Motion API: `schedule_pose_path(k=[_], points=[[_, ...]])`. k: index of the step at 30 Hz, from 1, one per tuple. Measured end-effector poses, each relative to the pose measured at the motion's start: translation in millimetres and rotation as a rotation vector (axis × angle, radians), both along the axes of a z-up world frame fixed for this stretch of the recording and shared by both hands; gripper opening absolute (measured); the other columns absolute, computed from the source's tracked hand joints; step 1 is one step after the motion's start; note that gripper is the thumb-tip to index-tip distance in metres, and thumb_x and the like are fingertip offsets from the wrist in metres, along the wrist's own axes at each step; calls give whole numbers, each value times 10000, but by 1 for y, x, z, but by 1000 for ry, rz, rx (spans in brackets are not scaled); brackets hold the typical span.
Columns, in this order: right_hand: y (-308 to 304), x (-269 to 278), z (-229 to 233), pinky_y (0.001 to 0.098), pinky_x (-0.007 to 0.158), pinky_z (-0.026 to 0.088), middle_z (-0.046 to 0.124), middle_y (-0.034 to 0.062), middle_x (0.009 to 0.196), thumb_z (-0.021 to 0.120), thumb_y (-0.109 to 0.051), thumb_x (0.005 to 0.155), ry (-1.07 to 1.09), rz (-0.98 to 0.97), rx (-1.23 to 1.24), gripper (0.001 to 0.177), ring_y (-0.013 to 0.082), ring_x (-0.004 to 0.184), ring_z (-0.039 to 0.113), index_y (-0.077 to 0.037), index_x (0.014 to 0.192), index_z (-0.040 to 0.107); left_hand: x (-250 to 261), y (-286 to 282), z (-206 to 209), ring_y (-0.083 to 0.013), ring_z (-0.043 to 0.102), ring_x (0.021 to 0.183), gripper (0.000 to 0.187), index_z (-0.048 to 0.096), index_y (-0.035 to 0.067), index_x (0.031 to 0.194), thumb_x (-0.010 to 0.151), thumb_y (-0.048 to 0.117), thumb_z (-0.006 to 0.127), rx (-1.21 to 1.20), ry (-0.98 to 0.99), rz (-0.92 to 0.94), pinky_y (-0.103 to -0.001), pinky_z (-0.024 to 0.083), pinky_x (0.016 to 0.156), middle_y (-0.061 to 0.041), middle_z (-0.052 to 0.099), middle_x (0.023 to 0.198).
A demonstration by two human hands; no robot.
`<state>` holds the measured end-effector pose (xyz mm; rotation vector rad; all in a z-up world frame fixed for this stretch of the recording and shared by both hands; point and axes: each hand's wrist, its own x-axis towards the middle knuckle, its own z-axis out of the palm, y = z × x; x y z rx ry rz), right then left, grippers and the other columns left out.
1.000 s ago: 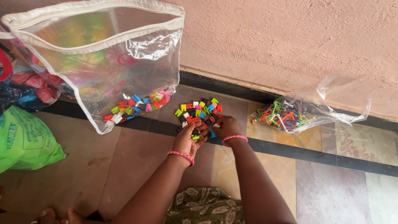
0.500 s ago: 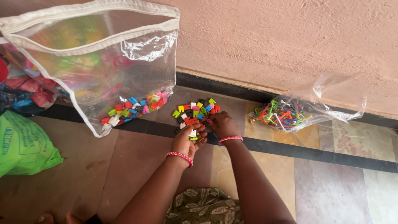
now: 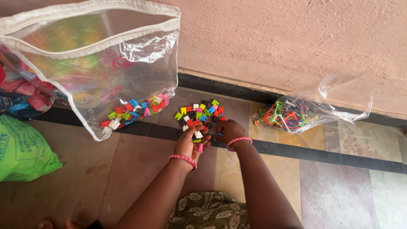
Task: The person sits on the floor and sorts a pile of small, colorful plastic pieces by hand. They pick up handfuls of pieces and transfer them into a clear plastic bag placed nearby.
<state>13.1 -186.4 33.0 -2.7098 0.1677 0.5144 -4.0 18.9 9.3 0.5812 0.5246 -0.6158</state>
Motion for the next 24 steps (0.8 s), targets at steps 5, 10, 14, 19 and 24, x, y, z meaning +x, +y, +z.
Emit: schedule_pose_path(k=[5, 10, 14, 19, 24], points=[[10, 3, 5, 420, 866, 560, 735, 81, 1083, 870, -280, 708, 10, -54, -111, 309, 289, 1012, 705, -202, 996, 786, -2, 0, 6, -235, 679, 926, 342, 649, 101, 1117, 1003, 411, 559, -3, 50, 3, -440, 565, 780, -62, 689, 1062], [-8, 3, 25, 352, 737, 601, 761, 108, 1032, 778, -170, 814, 144, -196, 794, 274, 232, 874, 744, -106, 1074, 717, -5, -2, 17, -220, 680, 977, 340, 657, 135, 1136, 977, 422, 571, 8, 32, -25, -442, 565, 797, -36, 690, 1089], [-7, 9, 24, 316, 786, 595, 784, 100, 1021, 696, -175, 891, -125, -223, 668, 213, 202, 909, 775, -120, 1090, 748, -4, 0, 15, -227, 695, 968, 397, 669, 94, 1148, 971, 442, 601, -28, 3, -48, -420, 590, 787, -51, 709, 1075], [-10, 5, -11, 445, 850, 560, 703, 132, 1138, 749, -175, 810, -461, -93, 114, 260, 341, 980, 700, -191, 1067, 782, 1, 4, 38, -133, 609, 688, 276, 656, 116, 1056, 974, 379, 669, 2, -53, -86, -256, 414, 518, -37, 670, 956], [-9, 6, -32, 466, 884, 557, 701, 116, 1120, 734, -202, 814, -453, -115, 11, 227, 355, 1037, 677, -254, 1029, 782, 19, 36, 152, -81, 537, 592, 201, 655, 109, 982, 978, 308, 685, 15, -477, 22, -195, 369, 454, -26, 634, 841]])
